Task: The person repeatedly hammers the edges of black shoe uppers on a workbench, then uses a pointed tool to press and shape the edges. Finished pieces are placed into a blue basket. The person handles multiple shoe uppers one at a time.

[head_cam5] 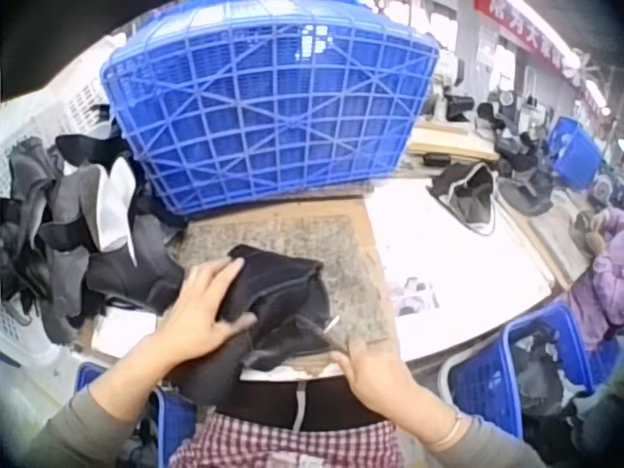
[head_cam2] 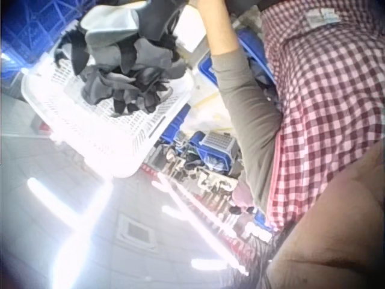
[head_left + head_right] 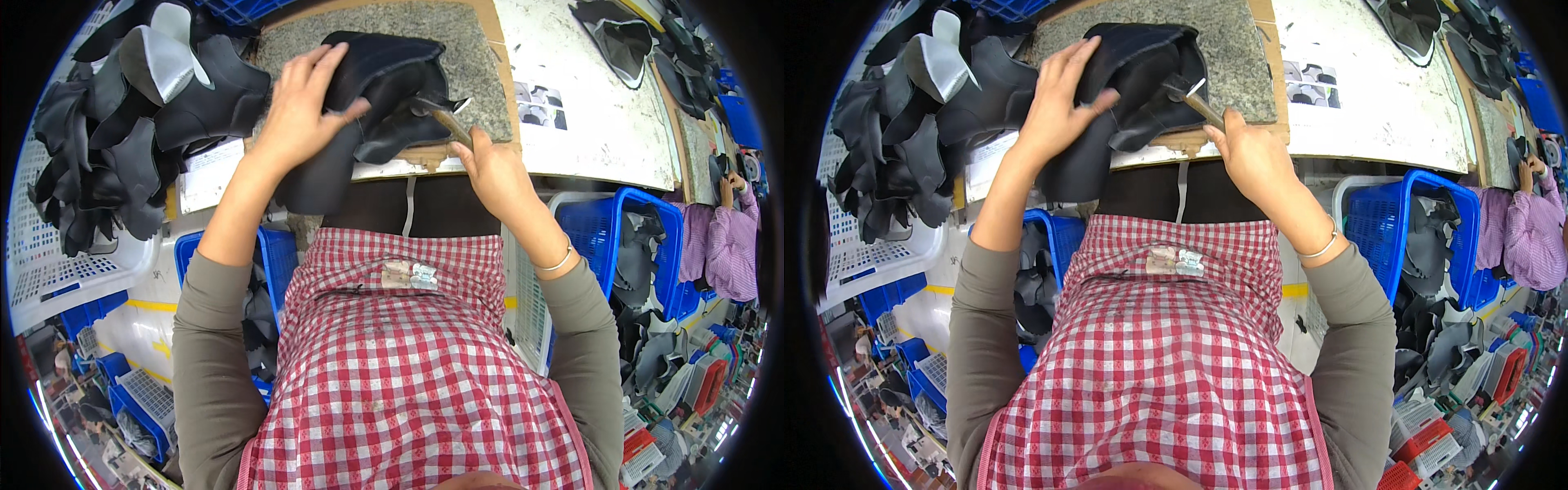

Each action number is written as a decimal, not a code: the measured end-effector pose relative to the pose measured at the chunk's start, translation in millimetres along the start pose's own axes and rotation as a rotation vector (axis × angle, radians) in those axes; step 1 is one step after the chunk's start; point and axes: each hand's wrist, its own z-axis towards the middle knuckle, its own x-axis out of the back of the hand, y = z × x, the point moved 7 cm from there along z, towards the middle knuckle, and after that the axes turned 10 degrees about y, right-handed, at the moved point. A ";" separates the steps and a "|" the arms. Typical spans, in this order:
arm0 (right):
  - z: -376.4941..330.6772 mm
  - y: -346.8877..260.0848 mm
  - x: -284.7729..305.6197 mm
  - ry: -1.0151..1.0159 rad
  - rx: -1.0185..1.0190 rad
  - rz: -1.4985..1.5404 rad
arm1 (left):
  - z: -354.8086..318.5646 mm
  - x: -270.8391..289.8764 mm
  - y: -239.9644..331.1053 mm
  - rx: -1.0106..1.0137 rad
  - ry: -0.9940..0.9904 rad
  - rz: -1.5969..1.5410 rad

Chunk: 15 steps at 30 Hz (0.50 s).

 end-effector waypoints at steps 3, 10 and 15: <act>2.4 -5.5 1.0 0.055 0.059 0.012 | 24.3 5.0 2.7 -0.081 0.010 0.341; 6.5 1.1 -9.9 0.062 -0.036 -0.076 | 42.7 14.9 85.7 -0.584 0.212 0.445; 21.6 -21.8 22.1 0.038 -0.046 -0.031 | -24.6 -18.3 46.6 0.021 -0.195 0.211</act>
